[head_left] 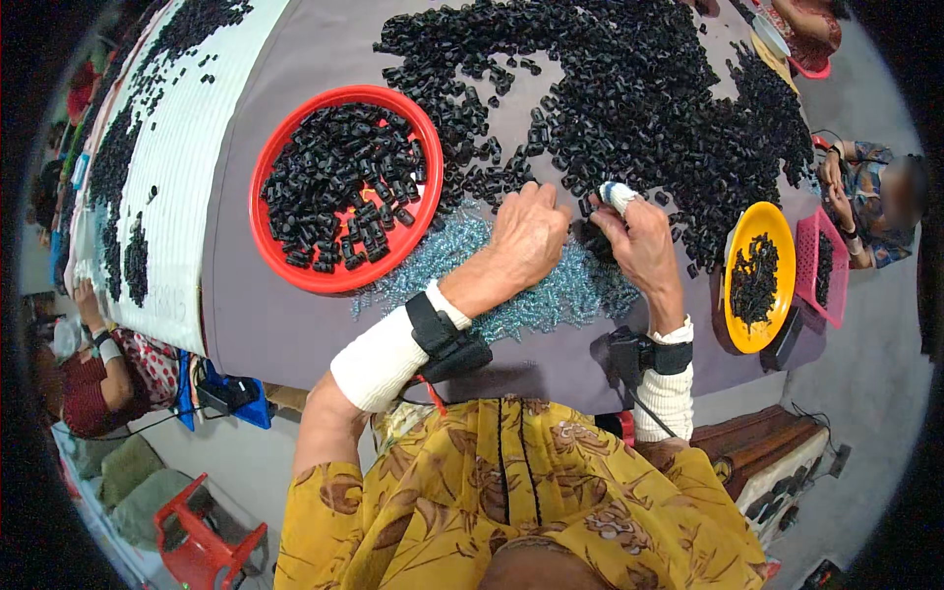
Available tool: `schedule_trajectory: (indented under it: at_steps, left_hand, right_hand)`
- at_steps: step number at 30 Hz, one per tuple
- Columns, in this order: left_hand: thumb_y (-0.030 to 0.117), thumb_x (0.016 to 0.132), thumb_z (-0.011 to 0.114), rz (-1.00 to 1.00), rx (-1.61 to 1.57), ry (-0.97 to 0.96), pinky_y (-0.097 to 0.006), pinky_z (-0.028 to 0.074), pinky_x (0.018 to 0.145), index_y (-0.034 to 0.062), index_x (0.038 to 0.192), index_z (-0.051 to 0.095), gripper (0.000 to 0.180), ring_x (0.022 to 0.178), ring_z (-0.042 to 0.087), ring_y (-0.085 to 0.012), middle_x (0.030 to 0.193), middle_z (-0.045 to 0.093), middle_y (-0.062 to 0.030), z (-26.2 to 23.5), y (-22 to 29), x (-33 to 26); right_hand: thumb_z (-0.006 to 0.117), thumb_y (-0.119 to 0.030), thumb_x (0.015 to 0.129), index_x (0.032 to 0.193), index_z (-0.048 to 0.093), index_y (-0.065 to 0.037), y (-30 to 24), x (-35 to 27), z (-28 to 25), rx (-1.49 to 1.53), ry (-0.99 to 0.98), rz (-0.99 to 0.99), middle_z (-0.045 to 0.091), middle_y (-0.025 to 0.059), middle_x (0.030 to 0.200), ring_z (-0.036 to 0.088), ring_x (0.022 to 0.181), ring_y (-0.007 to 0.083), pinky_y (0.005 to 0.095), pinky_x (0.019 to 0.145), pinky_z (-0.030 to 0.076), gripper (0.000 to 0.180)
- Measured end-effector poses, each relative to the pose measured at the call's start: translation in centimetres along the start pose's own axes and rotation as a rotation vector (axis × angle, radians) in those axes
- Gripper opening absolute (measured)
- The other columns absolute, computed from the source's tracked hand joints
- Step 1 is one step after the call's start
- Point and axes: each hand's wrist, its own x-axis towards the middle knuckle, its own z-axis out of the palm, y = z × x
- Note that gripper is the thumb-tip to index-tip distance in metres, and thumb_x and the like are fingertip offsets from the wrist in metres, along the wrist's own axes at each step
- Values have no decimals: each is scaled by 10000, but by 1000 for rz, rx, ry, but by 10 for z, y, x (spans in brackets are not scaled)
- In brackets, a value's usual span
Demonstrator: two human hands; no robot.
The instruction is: The person picks up a black plastic component and a spring by hand, inserts the spring into the component, and places the assembled piece onto the table, repeating this process multiple times.
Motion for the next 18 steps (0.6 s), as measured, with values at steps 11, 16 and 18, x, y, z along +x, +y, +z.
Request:
schedule_trajectory:
  at_steps: [11,16,18]
  left_hand:
    - [84,795,700,-365,-872,-8,-232,481,662,20,967,596,211,730,585,-86,818,624,-26,-29,-15,-8]
    - [29,825,673,-437,-1428,76,-216,500,727,7,1039,615,223,803,613,-88,906,643,-22,-46,-19,-22]
    - [32,825,675,-453,-1447,91,-226,505,755,6,1082,616,265,833,622,-97,938,653,-37,-54,-17,-27]
  right_hand:
    - [632,-15,818,989,621,23,-17,7,-11,198,-3,64,687,143,909,679,786,233,310,689,519,176]
    - [607,-3,837,1006,612,32,-44,17,-7,346,-63,51,697,124,909,683,779,197,291,704,532,173]
    - [605,-12,838,1010,612,27,-51,21,-2,350,-62,11,692,126,878,681,752,204,298,682,529,177]
